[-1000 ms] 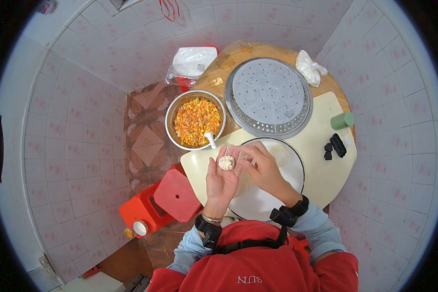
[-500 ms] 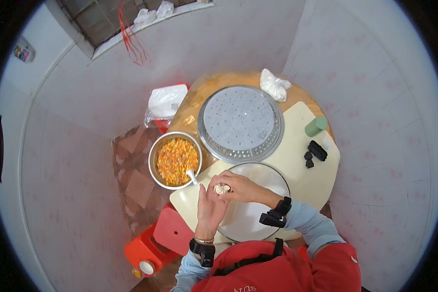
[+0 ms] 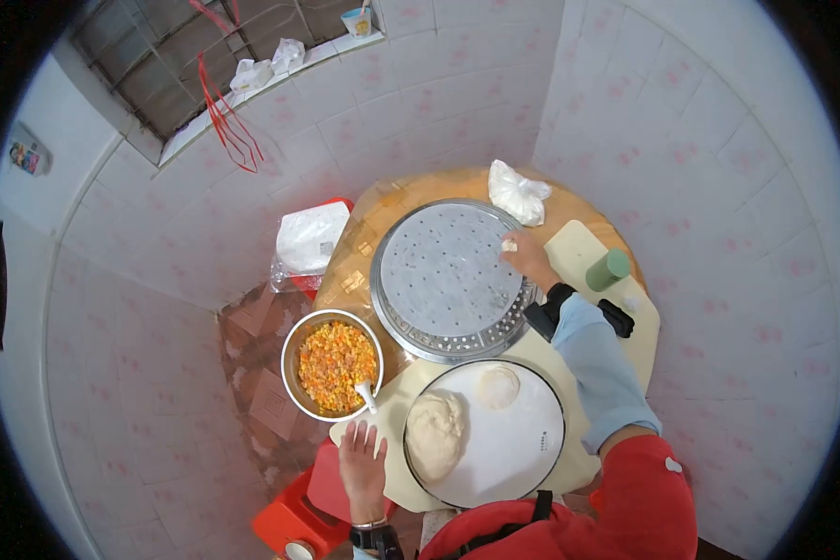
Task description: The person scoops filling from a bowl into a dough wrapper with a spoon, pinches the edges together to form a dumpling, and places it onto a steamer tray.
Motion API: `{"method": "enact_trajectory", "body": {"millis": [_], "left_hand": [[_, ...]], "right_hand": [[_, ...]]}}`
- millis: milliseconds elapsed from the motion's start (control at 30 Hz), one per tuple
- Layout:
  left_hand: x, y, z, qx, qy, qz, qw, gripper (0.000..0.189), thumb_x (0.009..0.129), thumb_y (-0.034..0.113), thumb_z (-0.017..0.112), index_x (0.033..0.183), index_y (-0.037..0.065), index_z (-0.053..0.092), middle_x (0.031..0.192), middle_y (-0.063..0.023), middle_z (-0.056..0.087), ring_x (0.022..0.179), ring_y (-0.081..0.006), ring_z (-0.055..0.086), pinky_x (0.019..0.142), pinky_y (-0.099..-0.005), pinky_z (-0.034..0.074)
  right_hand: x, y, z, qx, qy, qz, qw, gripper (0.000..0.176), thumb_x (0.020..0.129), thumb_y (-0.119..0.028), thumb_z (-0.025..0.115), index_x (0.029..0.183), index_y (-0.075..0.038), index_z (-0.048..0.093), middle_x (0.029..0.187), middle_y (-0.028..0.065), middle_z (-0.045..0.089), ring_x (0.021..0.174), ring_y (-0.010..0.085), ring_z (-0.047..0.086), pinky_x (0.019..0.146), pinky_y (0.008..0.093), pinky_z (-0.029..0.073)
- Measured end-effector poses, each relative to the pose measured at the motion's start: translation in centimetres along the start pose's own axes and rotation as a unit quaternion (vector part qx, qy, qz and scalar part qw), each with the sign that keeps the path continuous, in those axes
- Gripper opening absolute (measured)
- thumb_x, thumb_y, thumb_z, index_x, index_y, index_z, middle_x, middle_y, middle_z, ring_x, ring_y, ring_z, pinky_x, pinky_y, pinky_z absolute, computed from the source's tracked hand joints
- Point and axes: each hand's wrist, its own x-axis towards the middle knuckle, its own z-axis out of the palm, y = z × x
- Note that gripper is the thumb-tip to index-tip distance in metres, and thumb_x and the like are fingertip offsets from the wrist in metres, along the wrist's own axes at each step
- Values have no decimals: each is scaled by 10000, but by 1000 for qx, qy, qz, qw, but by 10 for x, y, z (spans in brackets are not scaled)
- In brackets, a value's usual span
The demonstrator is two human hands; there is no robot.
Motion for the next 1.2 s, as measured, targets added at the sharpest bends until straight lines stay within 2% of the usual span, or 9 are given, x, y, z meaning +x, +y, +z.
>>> {"method": "enact_trajectory", "body": {"millis": [67,133,267,467,567,633,833,1067,1200], "left_hand": [[-2,4,-11,-5,34,17,999,392,926,353,424,1258,146,444,1248,-31,440,1167,-202,409,999,-415,309],[-1,6,-14,2,71,29,997,359,917,344,443,1222,157,474,1207,-9,458,1123,-176,427,971,-386,328],[4,6,-8,16,115,24,993,372,905,341,452,1227,155,461,1178,7,464,1114,-163,427,962,-369,332],[14,2,-4,19,118,25,993,394,918,335,425,1250,124,430,1170,-11,477,1072,-169,441,938,-377,347],[19,1,-5,23,120,19,992,386,918,335,428,1243,126,434,1167,-5,479,1065,-165,445,934,-373,352],[22,1,-6,17,119,17,993,376,917,330,434,1235,129,441,1157,0,484,1056,-161,450,926,-369,356],[24,2,0,14,122,19,992,343,914,319,457,1204,135,471,1120,13,504,1022,-144,467,896,-352,370],[30,9,-6,31,112,21,993,360,923,336,438,1235,157,461,1117,23,486,1033,-132,460,894,-326,381],[31,15,-7,31,113,42,992,320,923,319,459,1199,159,490,1069,35,508,996,-119,481,865,-317,400]], "right_hand": [[11,2,3,-5,-28,9,1000,362,674,-175,719,1000,-77,596,1035,143,563,1006,313,528,875,382,421],[20,6,13,-21,-24,-48,998,353,681,-163,709,1003,-74,593,1034,140,554,1002,326,524,863,393,424],[43,5,15,-39,1,-75,996,329,694,-148,696,996,-69,593,1015,140,546,1001,331,519,847,401,428],[58,-2,14,-87,-36,-32,995,341,695,-123,680,1015,-72,575,1022,131,531,1007,319,516,834,404,433],[61,6,21,-71,-26,-76,994,358,688,-123,682,1024,-75,568,1015,121,533,1018,307,513,844,401,430],[62,9,23,-77,-32,-48,995,392,686,-123,681,1059,-82,566,1046,122,529,1046,299,501,874,390,420],[57,9,15,-43,-44,-72,995,522,693,-132,671,1185,-69,505,1118,142,509,1085,313,479,912,379,403],[37,21,-3,-38,-22,-23,999,476,727,-145,656,1169,-68,499,1119,149,520,1040,319,515,871,382,421],[21,15,-9,-2,-7,-24,1000,344,763,-130,624,1091,-57,549,1063,146,555,950,309,560,807,381,447]]}}
